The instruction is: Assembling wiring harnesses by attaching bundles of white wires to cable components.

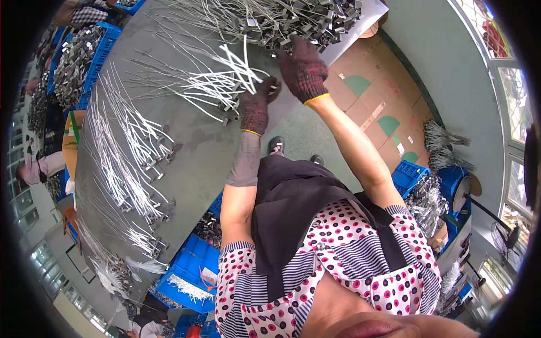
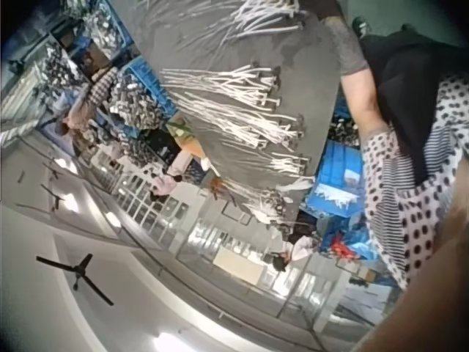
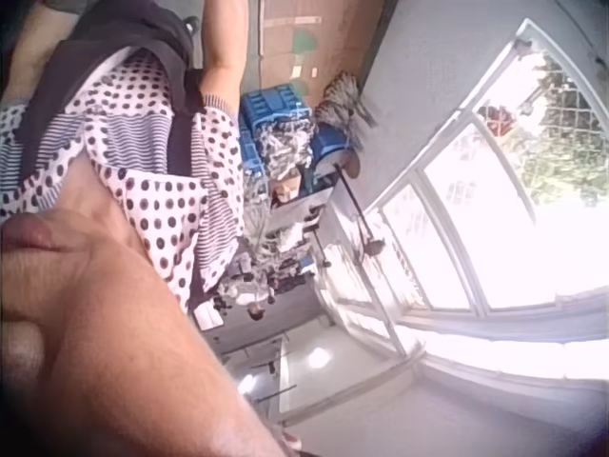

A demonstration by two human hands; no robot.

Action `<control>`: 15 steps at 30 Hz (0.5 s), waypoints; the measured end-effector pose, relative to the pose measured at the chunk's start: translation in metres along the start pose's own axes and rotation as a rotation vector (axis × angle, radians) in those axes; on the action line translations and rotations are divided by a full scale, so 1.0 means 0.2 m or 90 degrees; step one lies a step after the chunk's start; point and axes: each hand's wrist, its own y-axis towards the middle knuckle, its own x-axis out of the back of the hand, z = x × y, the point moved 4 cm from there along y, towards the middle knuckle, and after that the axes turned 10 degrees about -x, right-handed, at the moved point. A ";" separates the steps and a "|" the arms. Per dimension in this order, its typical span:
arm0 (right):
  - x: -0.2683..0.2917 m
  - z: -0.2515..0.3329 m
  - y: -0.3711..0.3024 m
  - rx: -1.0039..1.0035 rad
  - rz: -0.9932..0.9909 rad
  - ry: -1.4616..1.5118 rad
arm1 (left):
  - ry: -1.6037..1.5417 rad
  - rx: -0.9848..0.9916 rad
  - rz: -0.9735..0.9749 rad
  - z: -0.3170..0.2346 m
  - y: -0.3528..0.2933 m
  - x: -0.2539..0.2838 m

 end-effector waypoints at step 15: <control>0.09 -0.41 -0.06 0.017 0.030 0.245 | -0.406 0.311 -0.171 0.01 0.04 -0.07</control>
